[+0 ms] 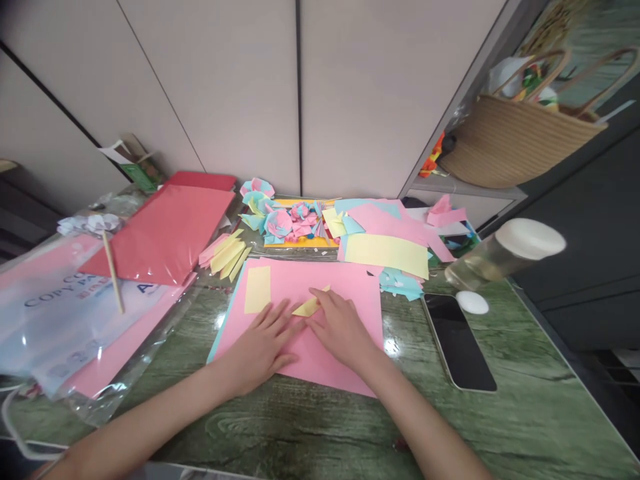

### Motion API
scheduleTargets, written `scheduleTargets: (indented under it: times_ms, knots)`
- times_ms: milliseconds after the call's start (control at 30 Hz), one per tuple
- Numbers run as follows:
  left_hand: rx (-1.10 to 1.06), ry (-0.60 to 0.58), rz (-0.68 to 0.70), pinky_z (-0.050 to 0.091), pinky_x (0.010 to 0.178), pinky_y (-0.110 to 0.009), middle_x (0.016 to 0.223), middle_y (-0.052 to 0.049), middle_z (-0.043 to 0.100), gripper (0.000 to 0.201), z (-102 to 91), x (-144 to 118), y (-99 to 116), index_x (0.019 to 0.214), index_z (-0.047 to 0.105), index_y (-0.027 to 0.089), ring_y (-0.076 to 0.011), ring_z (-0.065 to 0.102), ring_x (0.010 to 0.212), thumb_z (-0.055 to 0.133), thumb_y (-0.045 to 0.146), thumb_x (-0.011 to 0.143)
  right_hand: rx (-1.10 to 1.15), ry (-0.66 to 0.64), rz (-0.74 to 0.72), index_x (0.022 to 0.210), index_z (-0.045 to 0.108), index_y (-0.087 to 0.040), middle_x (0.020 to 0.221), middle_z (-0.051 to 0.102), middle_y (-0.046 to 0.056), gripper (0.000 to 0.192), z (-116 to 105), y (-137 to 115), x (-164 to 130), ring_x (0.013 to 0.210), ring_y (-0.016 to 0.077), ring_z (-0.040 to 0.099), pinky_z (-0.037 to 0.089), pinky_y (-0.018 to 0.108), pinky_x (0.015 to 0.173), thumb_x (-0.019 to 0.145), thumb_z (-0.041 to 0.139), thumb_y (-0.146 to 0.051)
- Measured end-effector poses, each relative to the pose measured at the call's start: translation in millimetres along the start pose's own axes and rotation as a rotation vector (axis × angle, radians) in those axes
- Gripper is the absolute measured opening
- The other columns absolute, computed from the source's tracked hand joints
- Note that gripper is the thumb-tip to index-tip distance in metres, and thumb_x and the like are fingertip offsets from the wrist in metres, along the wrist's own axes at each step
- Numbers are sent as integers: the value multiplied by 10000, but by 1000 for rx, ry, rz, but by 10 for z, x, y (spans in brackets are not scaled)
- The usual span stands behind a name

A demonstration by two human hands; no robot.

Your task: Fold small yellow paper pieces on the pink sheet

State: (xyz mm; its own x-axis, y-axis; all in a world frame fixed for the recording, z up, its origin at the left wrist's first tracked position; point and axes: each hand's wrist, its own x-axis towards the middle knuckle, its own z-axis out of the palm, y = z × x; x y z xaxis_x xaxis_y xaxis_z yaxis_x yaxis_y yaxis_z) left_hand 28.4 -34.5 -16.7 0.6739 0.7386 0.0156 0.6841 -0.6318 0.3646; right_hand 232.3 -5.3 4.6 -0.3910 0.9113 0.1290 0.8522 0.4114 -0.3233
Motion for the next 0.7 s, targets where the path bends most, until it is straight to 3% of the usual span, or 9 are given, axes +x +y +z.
scheduleTargets:
  times_ms: [100, 200, 300, 467, 567, 700]
  knots:
    - [-12, 37, -23, 140, 1092, -506, 1446, -55, 295, 547, -11, -9, 37, 1371, 265, 282, -248, 95, 1369, 400, 475, 878, -29, 60, 118, 1269, 388, -192, 1104, 574, 67, 426, -57, 245, 12, 993, 153, 533, 402, 297, 848, 852, 441, -261]
    - [-57, 96, -62, 161, 1103, -468, 1407, -47, 363, 510, -78, -30, 56, 1330, 339, 275, -228, 173, 1355, 444, 452, 863, -95, 132, 278, 1281, 387, -118, 1137, 551, 172, 453, -138, 524, -20, 1078, 270, 485, 365, 439, 884, 865, 409, -298]
    - [-112, 207, -184, 191, 1101, -434, 1364, -48, 394, 358, -199, -110, -47, 1220, 453, 268, -212, 257, 1323, 428, 376, 880, -98, 150, 372, 1287, 387, -105, 1126, 565, 192, 499, -184, 686, -149, 1033, 298, 513, 383, 452, 853, 858, 418, -358]
    - [-262, 409, -461, 263, 1055, -470, 1376, -104, 313, 333, -354, -269, -491, 1212, 391, 240, -224, 267, 1316, 332, 376, 913, -29, 140, 395, 1297, 385, -150, 1147, 573, 147, 463, -109, 658, -406, 1095, 265, 488, 402, 427, 862, 880, 357, -348]
    - [-379, 396, -494, 313, 1034, -422, 1380, -102, 344, 352, -328, -286, -691, 1229, 372, 242, -200, 307, 1303, 347, 388, 910, 8, 132, 374, 1327, 339, -186, 1209, 540, 116, 455, -30, 597, -420, 1150, 233, 454, 399, 415, 894, 889, 333, -310]
    - [-469, 359, -507, 301, 1043, -421, 1390, -101, 355, 363, -279, -266, -761, 1223, 397, 239, -201, 301, 1309, 381, 397, 897, 32, 142, 339, 1343, 297, -182, 1283, 481, 104, 455, 17, 593, -332, 1193, 203, 416, 385, 392, 939, 899, 303, -285]
